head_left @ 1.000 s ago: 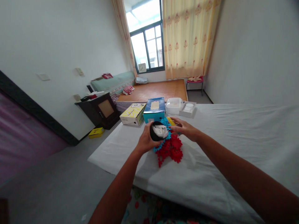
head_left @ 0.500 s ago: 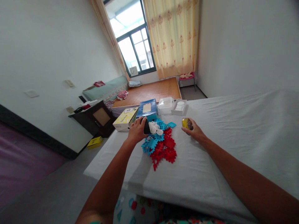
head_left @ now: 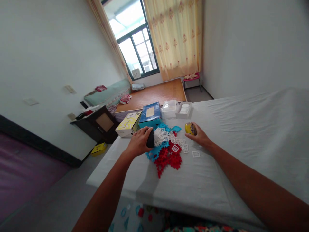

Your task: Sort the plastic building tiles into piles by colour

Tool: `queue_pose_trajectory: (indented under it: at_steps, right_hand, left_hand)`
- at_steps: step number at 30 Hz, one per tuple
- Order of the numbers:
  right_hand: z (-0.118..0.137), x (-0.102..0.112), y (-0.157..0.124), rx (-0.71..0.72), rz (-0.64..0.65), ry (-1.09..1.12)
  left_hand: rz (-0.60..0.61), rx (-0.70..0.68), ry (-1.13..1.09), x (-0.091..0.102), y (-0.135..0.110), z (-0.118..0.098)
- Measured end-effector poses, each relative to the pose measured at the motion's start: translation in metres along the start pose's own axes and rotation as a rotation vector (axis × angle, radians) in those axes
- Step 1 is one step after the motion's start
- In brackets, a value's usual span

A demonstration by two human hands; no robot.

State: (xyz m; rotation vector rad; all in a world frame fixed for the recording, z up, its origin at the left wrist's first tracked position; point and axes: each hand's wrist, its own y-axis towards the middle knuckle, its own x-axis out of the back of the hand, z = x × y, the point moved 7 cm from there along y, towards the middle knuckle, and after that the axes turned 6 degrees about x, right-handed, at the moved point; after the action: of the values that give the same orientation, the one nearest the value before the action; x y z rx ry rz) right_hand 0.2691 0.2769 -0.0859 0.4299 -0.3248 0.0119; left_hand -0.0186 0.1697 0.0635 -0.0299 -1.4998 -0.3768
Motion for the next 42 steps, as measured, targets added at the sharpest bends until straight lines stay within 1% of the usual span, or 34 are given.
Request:
queue_pose_trajectory:
  at_steps: [5,9,15,18,21,24,28,30,31,34,38,42]
  right_hand:
    - [-0.001,0.001,-0.001,-0.005,-0.002,-0.011]
    - [0.000,0.002,-0.002,0.020,-0.003,-0.019]
    - [-0.001,0.001,-0.002,0.042,-0.001,-0.037]
    - [0.000,0.001,-0.002,0.027,0.009,-0.034]
    - [0.012,0.002,-0.002,0.043,-0.005,-0.014]
    - [0.041,-0.002,-0.007,0.102,0.022,0.040]
    - [0.088,-0.025,-0.026,0.205,0.218,0.119]
    - [0.105,-0.036,-0.036,0.235,0.301,0.146]
    - [0.110,-0.039,-0.039,0.239,0.323,0.159]
    - [0.117,-0.043,-0.042,0.228,0.348,0.219]
    - [0.117,-0.043,-0.041,0.197,0.393,0.302]
    - [0.113,-0.050,-0.047,0.210,0.419,0.300]
  left_hand:
    - [0.025,0.031,0.051,0.003,0.004,0.007]
    - [0.031,0.051,-0.031,0.011,0.006,0.013]
    - [0.067,-0.052,-0.199,0.020,-0.001,0.002]
    - [0.041,-0.048,-0.227,0.022,-0.001,0.002]
    - [-0.049,-0.010,-0.303,0.024,-0.001,0.001]
    - [-0.119,-0.032,-0.435,0.015,-0.003,-0.016]
    - [-0.110,-0.069,-0.517,-0.012,-0.004,-0.054]
    - [-0.088,-0.087,-0.525,-0.022,-0.002,-0.072]
    - [-0.082,-0.096,-0.526,-0.025,-0.001,-0.079]
    - [-0.090,-0.108,-0.521,-0.027,0.003,-0.090]
    - [-0.119,-0.115,-0.519,-0.023,0.004,-0.093]
    - [-0.145,-0.102,-0.526,-0.027,0.000,-0.095]
